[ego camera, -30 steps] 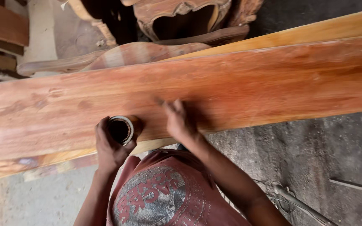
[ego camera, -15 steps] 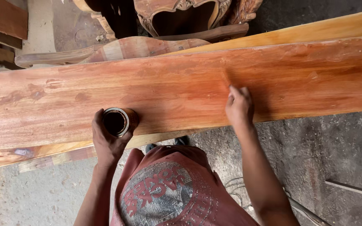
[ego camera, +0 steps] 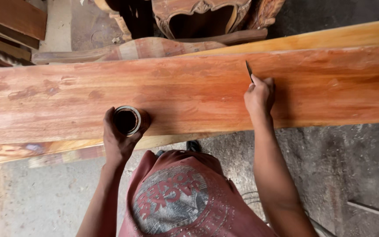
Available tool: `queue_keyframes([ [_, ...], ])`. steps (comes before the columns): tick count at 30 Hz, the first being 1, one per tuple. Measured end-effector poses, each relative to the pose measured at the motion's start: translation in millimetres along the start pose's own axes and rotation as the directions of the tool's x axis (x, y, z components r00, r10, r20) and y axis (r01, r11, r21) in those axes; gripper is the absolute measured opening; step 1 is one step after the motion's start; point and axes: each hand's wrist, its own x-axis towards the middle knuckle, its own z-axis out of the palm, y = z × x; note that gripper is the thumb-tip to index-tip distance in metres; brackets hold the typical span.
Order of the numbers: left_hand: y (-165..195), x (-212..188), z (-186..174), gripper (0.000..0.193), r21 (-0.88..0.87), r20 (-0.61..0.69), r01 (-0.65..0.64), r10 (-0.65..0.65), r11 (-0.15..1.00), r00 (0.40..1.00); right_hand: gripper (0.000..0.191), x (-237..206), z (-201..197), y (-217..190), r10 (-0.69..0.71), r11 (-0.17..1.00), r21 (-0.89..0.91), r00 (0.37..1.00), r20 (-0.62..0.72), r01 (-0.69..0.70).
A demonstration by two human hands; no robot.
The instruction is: The person applies reddish-brown wood stain to long wooden boards using a brush, dipping the brush into a stain can held in the other hand. They brush along the boards, use a round pad to spread stain on a smaller panel, and finally lift and carry a stained board.
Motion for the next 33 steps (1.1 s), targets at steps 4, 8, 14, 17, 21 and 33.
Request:
queue_keyframes([
  [4,-2.5,-5.9,-1.7,0.099,-0.024,-0.019,0.026,-0.027,0.999,0.999,0.022,-22.2,2.2,-21.8,-0.062,0.981,0.194,0.945,0.321,-0.002],
  [8,-0.9,-13.7,-5.9,0.085,-0.157,0.075,0.207,-0.197,0.966,0.977,0.026,-87.9,-34.6,-53.0,-0.21,0.951,0.3,0.872,0.441,0.077],
  [14,22.1,-27.0,-14.0,0.087,-0.33,0.083,-0.064,0.096,0.942,0.992,0.037,-128.5,-125.0,-121.4,-0.175,0.984,0.09,0.798,0.577,0.151],
  [17,31.4,-31.5,-22.6,0.085,-0.321,0.122,-0.159,0.208,0.933,0.971,0.031,-138.9,-155.5,-155.2,-0.288,0.953,0.051,0.838,0.463,0.299],
  [21,36.4,-28.9,-32.4,0.091,-0.316,0.146,-0.347,0.407,0.883,0.902,0.02,-153.0,-147.2,-195.7,-0.559,0.821,-0.011,0.806,0.197,0.571],
  [33,64.9,-26.4,-35.2,0.089,-0.284,0.195,-0.45,0.511,0.847,0.837,0.01,-148.5,-140.5,-219.2,-0.586,0.808,0.025,0.797,0.146,0.589],
])
